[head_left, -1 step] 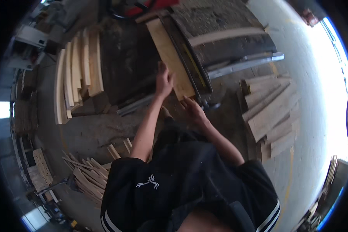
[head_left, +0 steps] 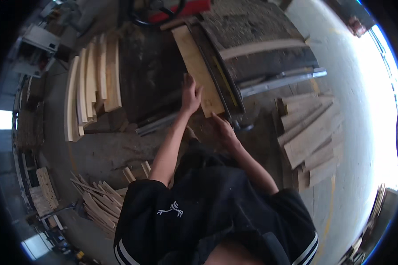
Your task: The person cuts wooden boards by feeding them one by one through a saw machine table and stacks the cut wood pieces.
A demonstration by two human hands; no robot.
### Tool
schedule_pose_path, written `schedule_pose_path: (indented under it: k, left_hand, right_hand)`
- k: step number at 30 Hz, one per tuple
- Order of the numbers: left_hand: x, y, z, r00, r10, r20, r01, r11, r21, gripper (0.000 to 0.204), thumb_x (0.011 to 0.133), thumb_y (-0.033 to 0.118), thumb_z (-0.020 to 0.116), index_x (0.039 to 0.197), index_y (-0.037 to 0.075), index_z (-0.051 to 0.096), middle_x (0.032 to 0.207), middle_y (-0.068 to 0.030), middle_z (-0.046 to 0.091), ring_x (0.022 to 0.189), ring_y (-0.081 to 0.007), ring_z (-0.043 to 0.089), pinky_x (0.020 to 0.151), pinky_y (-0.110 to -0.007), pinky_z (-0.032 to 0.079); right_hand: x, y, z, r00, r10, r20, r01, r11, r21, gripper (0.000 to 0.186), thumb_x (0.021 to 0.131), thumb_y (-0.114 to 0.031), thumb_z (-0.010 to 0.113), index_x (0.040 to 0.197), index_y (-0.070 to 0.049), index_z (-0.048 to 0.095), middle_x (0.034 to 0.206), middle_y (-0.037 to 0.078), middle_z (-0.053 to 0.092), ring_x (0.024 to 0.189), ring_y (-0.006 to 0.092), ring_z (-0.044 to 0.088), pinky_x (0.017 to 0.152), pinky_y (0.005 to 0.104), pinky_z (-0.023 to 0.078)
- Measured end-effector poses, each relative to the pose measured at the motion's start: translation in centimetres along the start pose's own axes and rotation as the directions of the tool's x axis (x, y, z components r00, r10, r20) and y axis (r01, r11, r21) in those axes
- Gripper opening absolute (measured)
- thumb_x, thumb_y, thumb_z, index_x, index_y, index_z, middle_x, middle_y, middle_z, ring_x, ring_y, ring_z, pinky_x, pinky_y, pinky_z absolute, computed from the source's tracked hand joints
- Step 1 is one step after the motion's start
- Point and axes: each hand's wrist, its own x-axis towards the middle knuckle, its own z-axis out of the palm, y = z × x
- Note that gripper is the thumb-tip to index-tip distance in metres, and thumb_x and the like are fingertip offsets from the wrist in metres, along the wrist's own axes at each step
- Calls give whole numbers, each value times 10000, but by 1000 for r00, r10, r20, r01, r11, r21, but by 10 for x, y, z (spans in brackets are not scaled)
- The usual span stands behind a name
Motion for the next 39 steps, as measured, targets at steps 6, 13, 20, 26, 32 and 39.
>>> schedule_pose_path:
  k: [6, 13, 20, 26, 32, 39]
  left_hand:
    - [61, -41, -29, 996, -70, 62, 71, 997, -19, 603, 954, 306, 545, 1369, -101, 383, 1427, -349, 358, 1395, -475, 251, 1142, -497, 246]
    - [98, -79, -111, 969, 89, 230, -99, 994, 35, 581, 879, 374, 671, 1287, -21, 547, 1464, -205, 417, 1431, -365, 261, 1157, -435, 276]
    - [30, -157, -430, 798, -511, -320, 602, 701, 381, 617, 852, 406, 703, 1343, 81, 520, 1389, -213, 492, 1278, -372, 477, 1038, -439, 419]
    - [-76, -285, -501, 684, -401, -609, 701, 593, 396, 674, 844, 463, 701, 1307, -2, 550, 1120, -245, 646, 1058, -376, 623, 917, -424, 488]
    - [-52, -211, -500, 675, -631, -383, 716, 686, 132, 692, 886, 484, 654, 1310, -50, 532, 1110, -165, 680, 1054, -241, 621, 854, -366, 486]
    - [-18, -59, -423, 709, -699, 98, 423, 309, -852, 736, 942, 612, 446, 1386, 25, 465, 1222, -135, 625, 1103, -204, 624, 857, -350, 569]
  right_hand:
    - [59, 0, 60, 995, -42, -96, 6, 936, -351, 461, 945, -456, 594, 860, -8, 660, 707, 63, 633, 596, 153, 604, 556, 301, 506]
    - [81, -25, 103, 913, -303, -273, 120, 840, -529, 487, 940, -462, 611, 727, -25, 616, 572, -5, 521, 439, 78, 424, 403, 243, 306]
    - [111, -48, 96, 907, -275, -318, 62, 836, -545, 484, 936, -446, 625, 735, -5, 609, 587, 0, 491, 441, 79, 416, 386, 234, 299]
    - [143, -60, 115, 914, -235, -329, 35, 856, -515, 501, 934, -450, 624, 726, 6, 602, 550, -9, 451, 424, 97, 407, 379, 251, 304]
    - [171, -75, 125, 929, -290, -231, 84, 771, -631, 490, 930, -444, 633, 731, 3, 624, 552, 8, 482, 416, 112, 419, 380, 270, 309]
    - [222, -81, 122, 971, -101, -217, 27, 946, -323, 400, 934, -385, 644, 953, 14, 625, 715, 61, 595, 523, 139, 530, 426, 274, 419]
